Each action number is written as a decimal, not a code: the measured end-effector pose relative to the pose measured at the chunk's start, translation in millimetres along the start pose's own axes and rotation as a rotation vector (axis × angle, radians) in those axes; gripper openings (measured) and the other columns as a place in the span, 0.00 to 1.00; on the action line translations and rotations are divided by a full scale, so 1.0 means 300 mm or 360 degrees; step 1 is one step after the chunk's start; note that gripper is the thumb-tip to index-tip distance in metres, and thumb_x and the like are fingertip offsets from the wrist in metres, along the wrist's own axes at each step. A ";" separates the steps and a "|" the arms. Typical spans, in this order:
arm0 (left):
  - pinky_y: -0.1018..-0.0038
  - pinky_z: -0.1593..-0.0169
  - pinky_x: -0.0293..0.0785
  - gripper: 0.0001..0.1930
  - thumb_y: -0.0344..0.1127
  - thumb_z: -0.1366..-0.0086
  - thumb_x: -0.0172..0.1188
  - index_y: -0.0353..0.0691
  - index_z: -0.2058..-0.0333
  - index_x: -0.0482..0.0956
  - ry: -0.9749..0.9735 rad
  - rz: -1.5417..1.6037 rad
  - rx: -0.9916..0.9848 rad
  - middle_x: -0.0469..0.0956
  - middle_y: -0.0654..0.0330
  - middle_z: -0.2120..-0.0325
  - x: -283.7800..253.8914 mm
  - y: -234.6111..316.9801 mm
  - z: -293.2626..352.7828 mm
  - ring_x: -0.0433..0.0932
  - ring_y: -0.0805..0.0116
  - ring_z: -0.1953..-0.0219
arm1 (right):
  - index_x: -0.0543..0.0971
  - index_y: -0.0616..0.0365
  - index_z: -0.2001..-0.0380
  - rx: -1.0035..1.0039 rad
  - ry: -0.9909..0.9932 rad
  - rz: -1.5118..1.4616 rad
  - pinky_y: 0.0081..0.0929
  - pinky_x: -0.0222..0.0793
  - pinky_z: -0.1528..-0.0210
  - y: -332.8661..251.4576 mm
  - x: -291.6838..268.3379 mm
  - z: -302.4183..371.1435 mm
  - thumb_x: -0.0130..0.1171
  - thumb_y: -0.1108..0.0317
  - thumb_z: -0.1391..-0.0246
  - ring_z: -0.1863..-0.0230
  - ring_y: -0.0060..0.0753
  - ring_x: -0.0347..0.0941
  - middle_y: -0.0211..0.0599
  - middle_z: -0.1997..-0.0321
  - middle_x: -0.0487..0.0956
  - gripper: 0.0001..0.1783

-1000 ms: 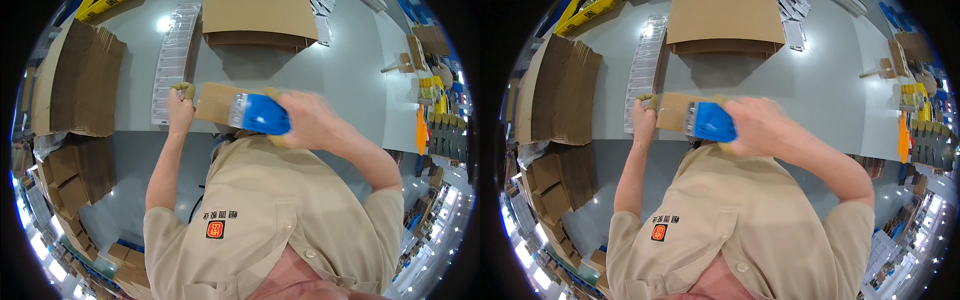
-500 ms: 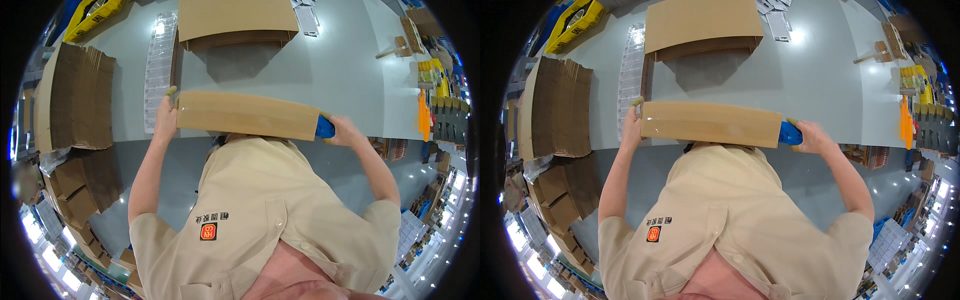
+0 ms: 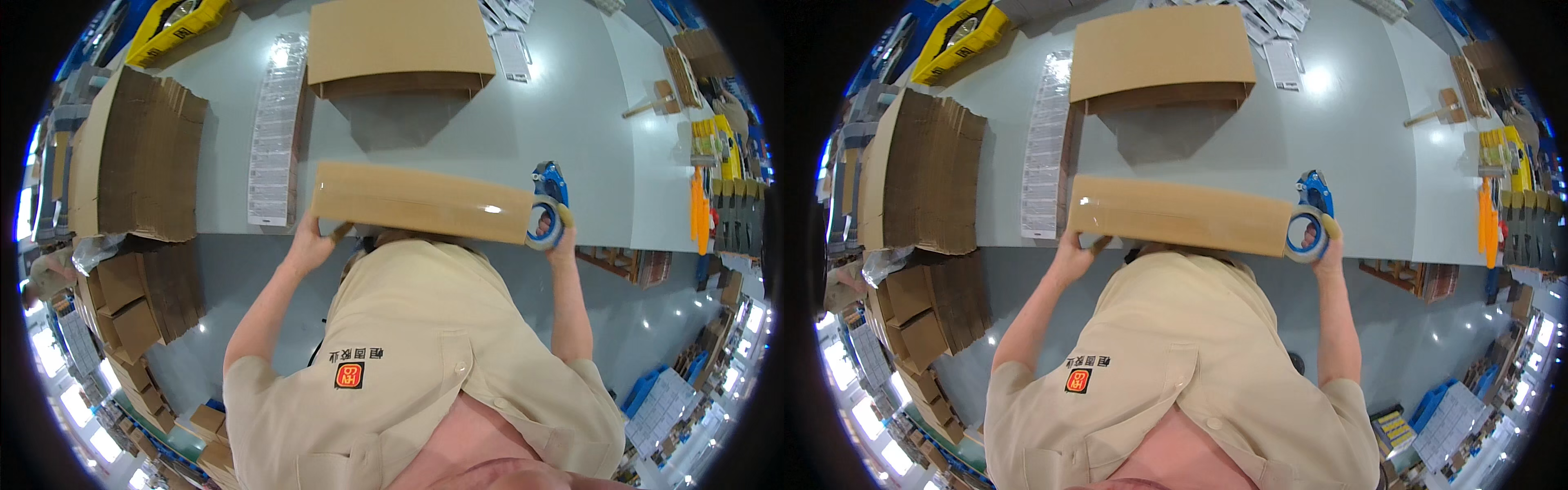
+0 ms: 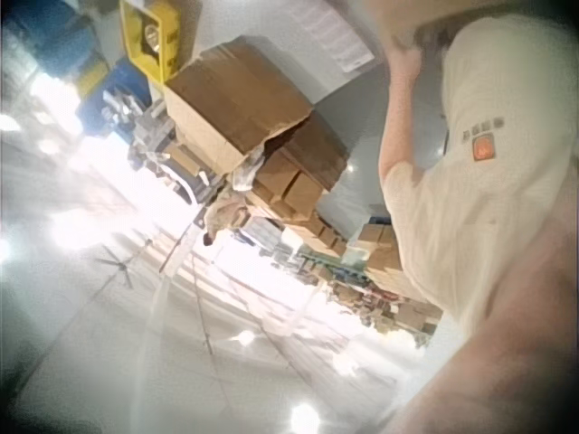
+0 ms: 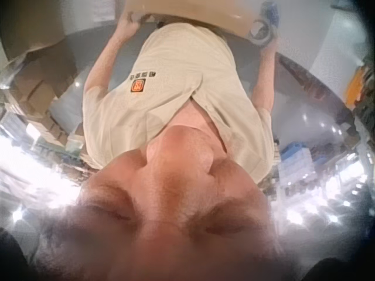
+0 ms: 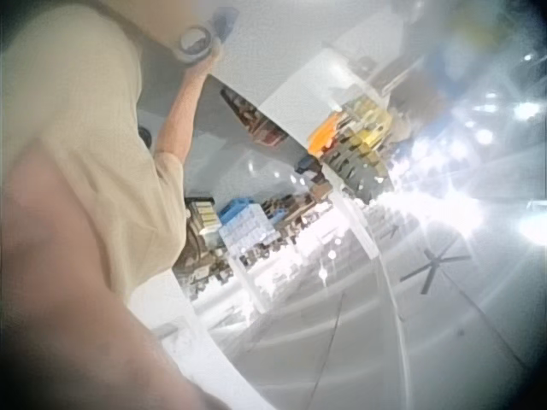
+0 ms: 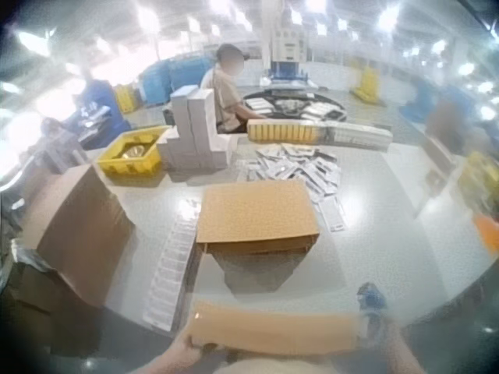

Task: The person assembles flat cardboard sheets into boxes using a handheld tape dispenser. They fold the flaps, apply tape to seal seams, and stack the finished boxes. Later, they place small white packets into a divided cardboard tray.

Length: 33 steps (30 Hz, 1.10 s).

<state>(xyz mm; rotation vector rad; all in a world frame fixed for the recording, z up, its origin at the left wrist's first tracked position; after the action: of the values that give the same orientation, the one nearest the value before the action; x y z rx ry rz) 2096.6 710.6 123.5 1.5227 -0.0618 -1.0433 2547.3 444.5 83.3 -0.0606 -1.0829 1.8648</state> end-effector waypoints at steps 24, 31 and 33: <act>0.54 0.36 0.64 0.40 0.65 0.34 0.50 0.32 0.40 0.71 0.1211 -0.1839 -0.1007 0.71 0.42 0.40 -1.001 0.025 -0.128 0.69 0.47 0.37 | 0.76 0.60 0.55 -0.0525 0.0875 0.0287 0.27 0.68 0.64 0.023 -0.517 -0.101 0.66 0.57 0.42 0.65 0.27 0.70 0.30 0.63 0.75 0.20; 0.52 0.38 0.68 0.22 0.40 0.40 0.50 0.31 0.52 0.77 0.0897 -0.1549 -0.1105 0.73 0.42 0.43 -1.135 -0.327 0.066 0.72 0.44 0.42 | 0.75 0.65 0.49 -0.0567 0.0219 0.1200 0.27 0.70 0.51 0.246 -0.088 -0.152 0.75 0.58 0.50 0.57 0.26 0.72 0.34 0.56 0.77 0.31; 0.54 0.41 0.70 0.20 0.37 0.41 0.50 0.30 0.54 0.77 0.0819 -0.1494 -0.1019 0.76 0.40 0.49 -1.174 -0.345 0.053 0.74 0.42 0.45 | 0.74 0.66 0.48 -0.0732 -0.0112 0.1337 0.25 0.69 0.51 0.246 0.031 -0.163 0.77 0.57 0.54 0.58 0.25 0.72 0.34 0.58 0.77 0.35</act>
<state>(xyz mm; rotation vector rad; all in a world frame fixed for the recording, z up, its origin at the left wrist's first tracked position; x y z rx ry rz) 1825.4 930.4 238.4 1.1474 1.3275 -1.1643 2512.8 471.4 5.5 -0.8304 -1.6844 2.2872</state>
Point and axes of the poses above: each hand's wrist, its own z-axis away from the middle knuckle, its own x-axis out of the palm, y = z × x, the point moved 6 cm from there along -z, towards the middle knuckle
